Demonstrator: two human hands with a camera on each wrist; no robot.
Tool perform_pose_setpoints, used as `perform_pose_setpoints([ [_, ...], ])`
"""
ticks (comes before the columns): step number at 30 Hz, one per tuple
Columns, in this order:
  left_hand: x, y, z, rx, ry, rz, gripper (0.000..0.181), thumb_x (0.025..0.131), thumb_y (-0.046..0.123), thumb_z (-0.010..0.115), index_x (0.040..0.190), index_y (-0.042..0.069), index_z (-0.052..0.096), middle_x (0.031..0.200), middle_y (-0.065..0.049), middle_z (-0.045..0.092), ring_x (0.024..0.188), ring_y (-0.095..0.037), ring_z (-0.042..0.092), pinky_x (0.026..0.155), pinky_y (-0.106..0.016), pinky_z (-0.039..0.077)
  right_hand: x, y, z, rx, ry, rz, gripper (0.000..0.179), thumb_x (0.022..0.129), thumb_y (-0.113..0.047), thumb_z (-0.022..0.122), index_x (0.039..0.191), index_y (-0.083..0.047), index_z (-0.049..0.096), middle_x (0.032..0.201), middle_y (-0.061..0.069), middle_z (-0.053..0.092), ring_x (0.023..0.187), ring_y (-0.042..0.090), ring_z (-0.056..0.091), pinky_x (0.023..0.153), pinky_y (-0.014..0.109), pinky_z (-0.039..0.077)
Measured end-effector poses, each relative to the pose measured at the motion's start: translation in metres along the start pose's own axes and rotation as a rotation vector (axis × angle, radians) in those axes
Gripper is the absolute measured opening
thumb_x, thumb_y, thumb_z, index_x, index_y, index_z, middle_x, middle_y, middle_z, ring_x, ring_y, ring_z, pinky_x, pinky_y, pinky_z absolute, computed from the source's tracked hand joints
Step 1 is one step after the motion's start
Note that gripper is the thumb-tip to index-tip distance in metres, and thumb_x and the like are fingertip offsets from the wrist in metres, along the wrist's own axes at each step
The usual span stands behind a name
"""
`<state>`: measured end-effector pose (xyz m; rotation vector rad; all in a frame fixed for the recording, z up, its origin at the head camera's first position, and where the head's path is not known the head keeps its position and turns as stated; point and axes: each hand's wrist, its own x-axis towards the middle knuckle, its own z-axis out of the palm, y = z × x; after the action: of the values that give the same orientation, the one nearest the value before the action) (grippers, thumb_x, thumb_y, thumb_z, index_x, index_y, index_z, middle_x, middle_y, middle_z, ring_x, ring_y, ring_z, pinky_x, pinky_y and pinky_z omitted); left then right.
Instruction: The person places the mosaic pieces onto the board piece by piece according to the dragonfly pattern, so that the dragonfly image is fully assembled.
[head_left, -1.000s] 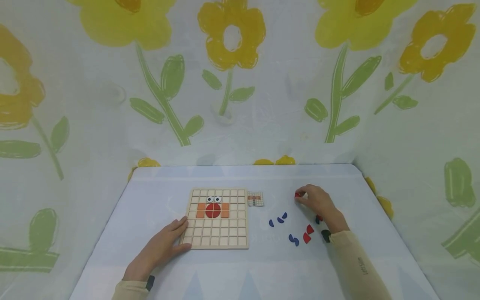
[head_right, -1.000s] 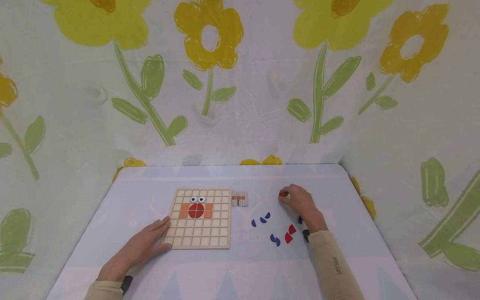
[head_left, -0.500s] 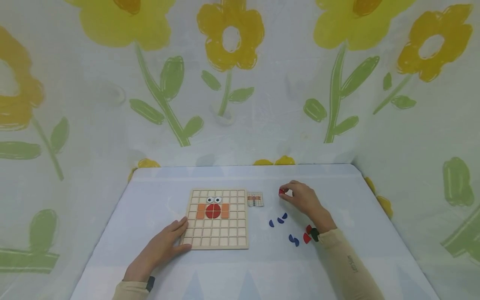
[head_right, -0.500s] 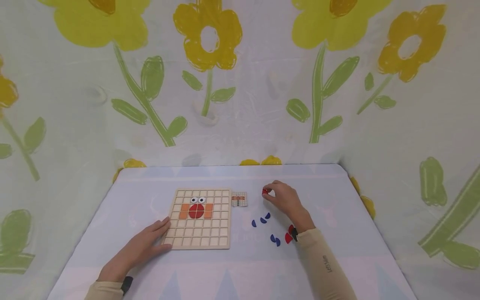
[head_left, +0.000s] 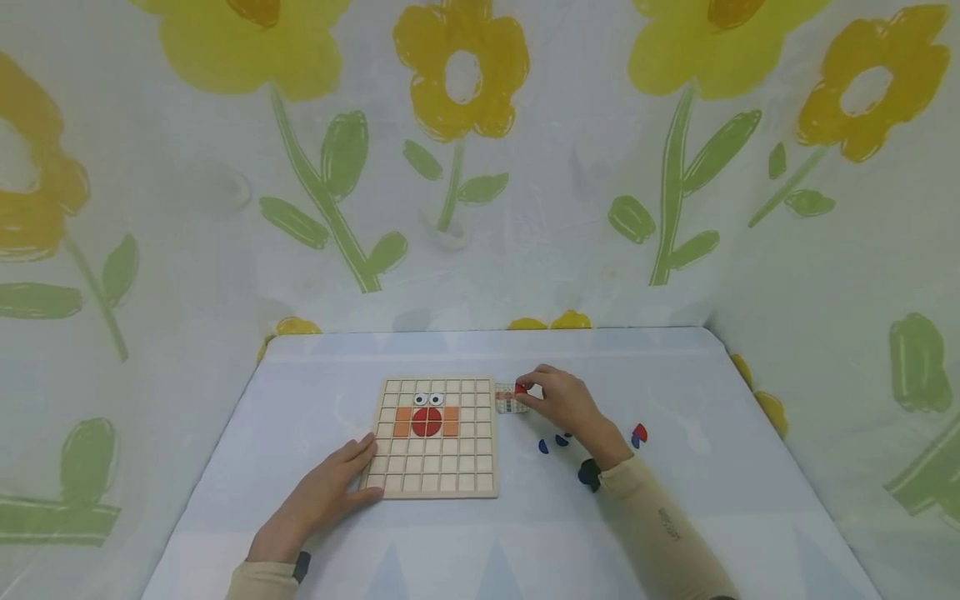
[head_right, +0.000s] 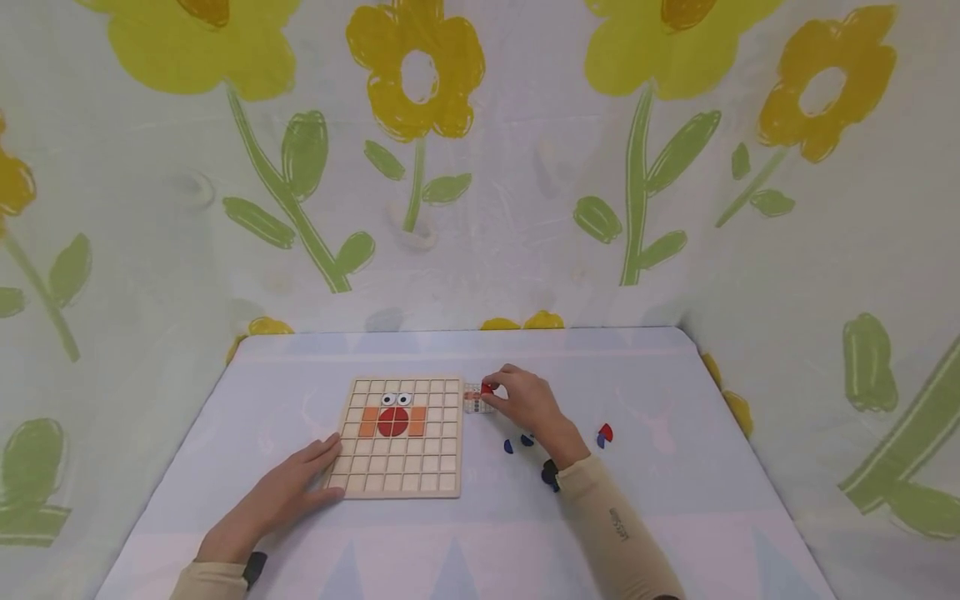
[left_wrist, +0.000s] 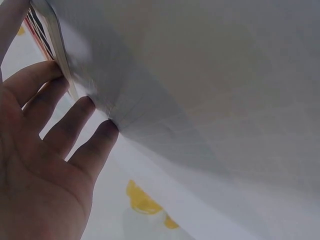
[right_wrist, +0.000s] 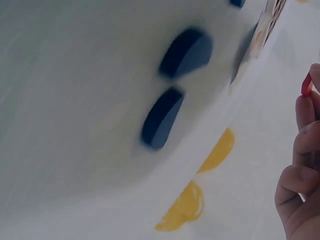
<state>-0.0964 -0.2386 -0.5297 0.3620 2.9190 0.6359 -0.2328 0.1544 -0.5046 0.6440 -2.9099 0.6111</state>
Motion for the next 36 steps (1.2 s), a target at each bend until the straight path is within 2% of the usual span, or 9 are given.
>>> perform_pose_setpoints([
  [8,0.0,0.001,-0.001,0.007,0.015,0.014,0.082,0.086,0.05,0.076,0.148,0.003,0.05,0.159,-0.009,0.04,0.145,-0.04,0.036,0.116,-0.055,0.036,0.009,-0.024,0.02,0.014,0.002,-0.135,0.024,0.089,-0.032,0.08,0.111,-0.021,0.078,0.097,-0.009,0.068,0.079,0.006,0.059,0.064,0.022,0.052],
  [12,0.0,0.001,0.0,0.001,0.003,0.006,0.082,0.086,0.049,0.077,0.149,0.004,0.049,0.16,-0.009,0.039,0.146,-0.039,0.035,0.116,-0.055,0.036,0.013,-0.035,0.028,0.021,-0.021,-0.169,0.025,0.089,-0.032,0.08,0.111,-0.02,0.078,0.096,-0.01,0.068,0.082,0.005,0.061,0.066,0.021,0.054],
  [17,0.001,0.0,0.002,0.001,-0.004,0.0,0.083,0.087,0.049,0.076,0.15,0.004,0.048,0.161,-0.007,0.038,0.147,-0.038,0.034,0.117,-0.054,0.035,0.017,-0.047,0.035,0.059,-0.083,-0.154,0.027,0.089,-0.032,0.081,0.112,-0.019,0.078,0.096,-0.01,0.068,0.082,0.007,0.06,0.07,0.022,0.054],
  [25,0.0,0.001,0.0,-0.011,-0.006,-0.01,0.083,0.087,0.049,0.076,0.151,0.005,0.048,0.161,-0.007,0.038,0.147,-0.039,0.034,0.117,-0.056,0.035,0.026,-0.061,0.046,0.014,-0.185,-0.112,0.023,0.091,-0.034,0.078,0.111,-0.02,0.078,0.094,-0.012,0.066,0.081,0.005,0.057,0.072,0.021,0.052],
  [32,0.001,0.0,0.0,-0.004,-0.006,-0.009,0.083,0.086,0.048,0.077,0.15,0.004,0.047,0.161,-0.008,0.038,0.147,-0.039,0.034,0.117,-0.055,0.035,0.031,-0.063,0.053,0.004,-0.195,-0.11,0.023,0.091,-0.032,0.079,0.111,-0.02,0.078,0.095,-0.011,0.067,0.084,0.004,0.06,0.074,0.022,0.054],
  [36,0.002,-0.002,0.002,0.001,-0.002,-0.006,0.084,0.086,0.048,0.077,0.15,0.004,0.047,0.161,-0.008,0.038,0.146,-0.039,0.034,0.117,-0.055,0.035,0.035,-0.064,0.056,-0.019,-0.23,-0.094,0.02,0.092,-0.031,0.078,0.109,-0.021,0.079,0.093,-0.013,0.065,0.082,0.004,0.057,0.073,0.022,0.052],
])
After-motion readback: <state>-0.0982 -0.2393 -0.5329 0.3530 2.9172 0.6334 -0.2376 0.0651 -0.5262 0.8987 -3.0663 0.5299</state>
